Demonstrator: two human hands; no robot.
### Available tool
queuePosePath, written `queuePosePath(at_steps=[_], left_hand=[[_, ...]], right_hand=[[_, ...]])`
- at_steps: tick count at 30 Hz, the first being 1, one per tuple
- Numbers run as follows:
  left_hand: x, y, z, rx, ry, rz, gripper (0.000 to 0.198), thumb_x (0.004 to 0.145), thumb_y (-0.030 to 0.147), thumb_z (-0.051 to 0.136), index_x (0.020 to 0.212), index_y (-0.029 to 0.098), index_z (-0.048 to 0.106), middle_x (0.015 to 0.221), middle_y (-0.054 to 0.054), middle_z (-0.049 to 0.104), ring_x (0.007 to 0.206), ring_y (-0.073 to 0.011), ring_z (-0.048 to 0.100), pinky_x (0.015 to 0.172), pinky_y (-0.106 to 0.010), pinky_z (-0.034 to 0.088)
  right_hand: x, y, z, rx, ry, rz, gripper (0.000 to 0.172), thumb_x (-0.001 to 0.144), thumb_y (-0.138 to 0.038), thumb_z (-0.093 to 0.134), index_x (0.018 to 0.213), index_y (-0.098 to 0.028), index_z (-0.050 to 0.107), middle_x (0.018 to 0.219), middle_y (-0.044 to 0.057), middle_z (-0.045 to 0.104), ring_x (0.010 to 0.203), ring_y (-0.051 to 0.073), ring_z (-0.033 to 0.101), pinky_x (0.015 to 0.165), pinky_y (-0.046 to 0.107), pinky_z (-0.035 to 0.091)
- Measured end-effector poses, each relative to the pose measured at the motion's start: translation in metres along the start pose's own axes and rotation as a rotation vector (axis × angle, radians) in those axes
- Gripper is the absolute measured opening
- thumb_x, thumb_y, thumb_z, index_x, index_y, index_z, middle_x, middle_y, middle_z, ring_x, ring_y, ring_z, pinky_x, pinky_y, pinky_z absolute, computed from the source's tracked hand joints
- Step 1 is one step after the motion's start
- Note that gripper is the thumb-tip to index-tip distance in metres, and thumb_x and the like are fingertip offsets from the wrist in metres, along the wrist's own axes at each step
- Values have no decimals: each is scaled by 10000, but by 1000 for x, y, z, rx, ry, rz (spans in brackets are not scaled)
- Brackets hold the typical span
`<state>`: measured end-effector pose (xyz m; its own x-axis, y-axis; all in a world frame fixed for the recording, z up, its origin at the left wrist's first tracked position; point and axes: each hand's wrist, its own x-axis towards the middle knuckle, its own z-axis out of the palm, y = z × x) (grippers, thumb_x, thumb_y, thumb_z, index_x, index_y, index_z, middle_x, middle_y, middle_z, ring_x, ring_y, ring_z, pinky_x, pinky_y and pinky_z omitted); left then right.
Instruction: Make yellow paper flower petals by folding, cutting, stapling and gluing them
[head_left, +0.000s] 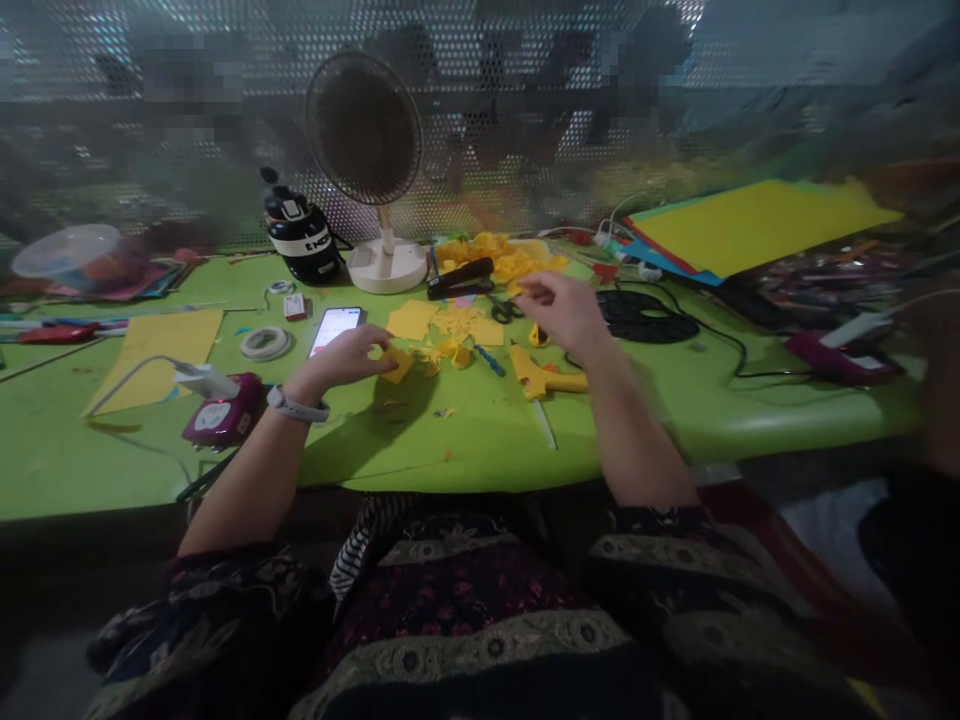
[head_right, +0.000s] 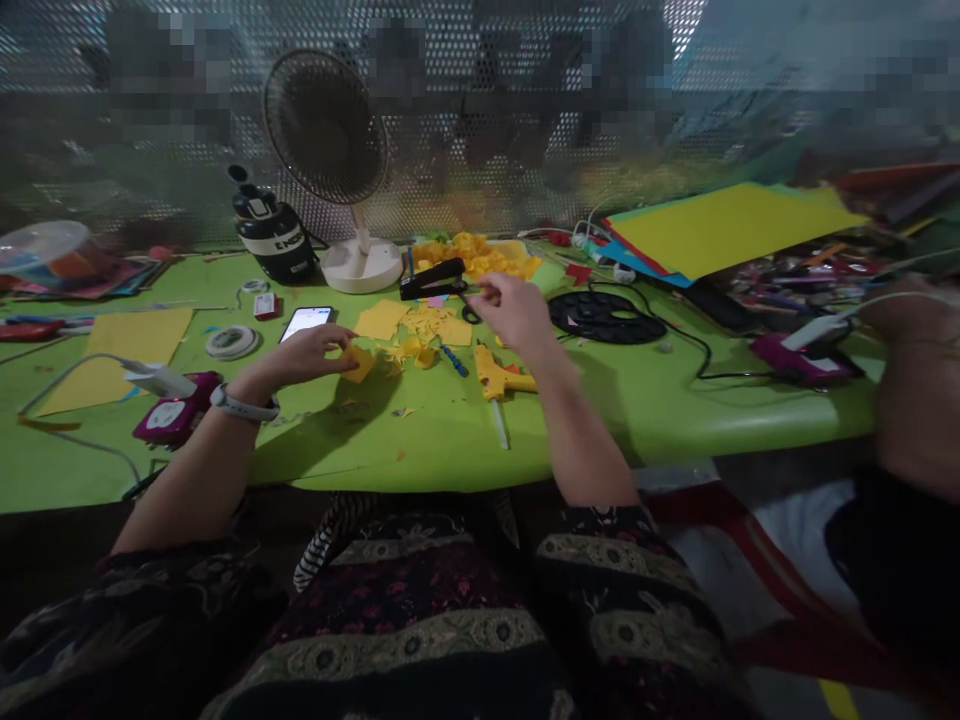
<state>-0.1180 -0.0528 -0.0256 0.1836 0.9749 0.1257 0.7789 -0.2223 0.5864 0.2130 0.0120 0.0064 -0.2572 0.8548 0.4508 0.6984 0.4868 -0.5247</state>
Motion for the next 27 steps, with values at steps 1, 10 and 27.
queuePosePath(at_steps=[1, 10, 27], left_hand=[[-1, 3, 0, -64, 16, -14, 266, 634, 393, 767, 812, 207, 703, 994, -96, 727, 871, -246, 649, 731, -332, 497], [-1, 11, 12, -668, -68, -174, 370, 620, 286, 843, 839, 167, 570, 788, -22, 665, 685, -163, 667, 581, -311, 606], [-1, 17, 30, -665, -20, -182, 327, 677, 419, 838, 807, 140, 726, 773, -44, 716, 669, -140, 665, 514, -204, 539]], right_hand=[[3, 7, -7, -59, -1, 37, 263, 829, -262, 670, 1046, -138, 751, 919, 96, 748, 806, 221, 675, 770, 340, 505], [12, 43, -24, -252, -96, 136, 153, 816, -316, 681, 847, -184, 753, 858, 85, 750, 791, 232, 668, 699, 323, 474], [78, 41, 43, -488, -498, 217, 231, 780, -306, 688, 922, -136, 754, 842, 87, 750, 851, 215, 671, 747, 262, 493]])
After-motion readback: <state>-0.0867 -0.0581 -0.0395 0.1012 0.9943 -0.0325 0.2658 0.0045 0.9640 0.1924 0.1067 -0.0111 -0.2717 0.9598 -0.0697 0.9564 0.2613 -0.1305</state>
